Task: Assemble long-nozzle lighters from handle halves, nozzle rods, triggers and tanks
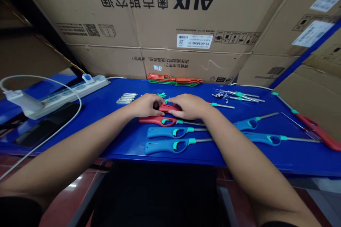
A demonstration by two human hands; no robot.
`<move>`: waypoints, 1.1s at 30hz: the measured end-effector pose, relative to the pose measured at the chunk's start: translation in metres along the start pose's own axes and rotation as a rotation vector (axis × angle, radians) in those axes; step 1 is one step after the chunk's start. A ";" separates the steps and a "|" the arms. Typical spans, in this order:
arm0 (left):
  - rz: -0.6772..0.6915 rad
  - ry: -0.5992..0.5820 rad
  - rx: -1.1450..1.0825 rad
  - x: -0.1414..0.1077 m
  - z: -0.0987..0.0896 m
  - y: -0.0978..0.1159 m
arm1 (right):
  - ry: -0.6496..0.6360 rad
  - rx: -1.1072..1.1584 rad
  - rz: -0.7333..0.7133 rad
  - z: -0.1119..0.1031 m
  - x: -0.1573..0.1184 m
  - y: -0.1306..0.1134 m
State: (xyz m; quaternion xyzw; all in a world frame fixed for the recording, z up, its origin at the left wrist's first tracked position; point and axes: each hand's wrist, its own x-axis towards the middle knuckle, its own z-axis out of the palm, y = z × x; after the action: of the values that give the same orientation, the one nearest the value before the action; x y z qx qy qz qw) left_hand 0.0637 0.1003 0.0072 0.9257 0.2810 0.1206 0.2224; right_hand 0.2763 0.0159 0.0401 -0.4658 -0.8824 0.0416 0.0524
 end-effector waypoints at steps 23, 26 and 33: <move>0.104 0.058 0.096 0.002 0.000 0.011 | 0.006 0.047 0.018 0.009 -0.002 0.010; 0.068 0.066 0.075 0.002 0.002 0.012 | 0.032 0.116 0.016 0.009 -0.002 0.014; 0.004 0.008 0.028 0.004 0.007 0.009 | -0.022 0.102 0.055 0.008 -0.003 0.017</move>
State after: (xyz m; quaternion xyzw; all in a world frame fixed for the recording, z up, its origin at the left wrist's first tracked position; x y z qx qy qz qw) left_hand 0.0736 0.0933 0.0064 0.9289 0.2815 0.1209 0.2082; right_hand 0.2906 0.0223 0.0296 -0.4863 -0.8664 0.0928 0.0652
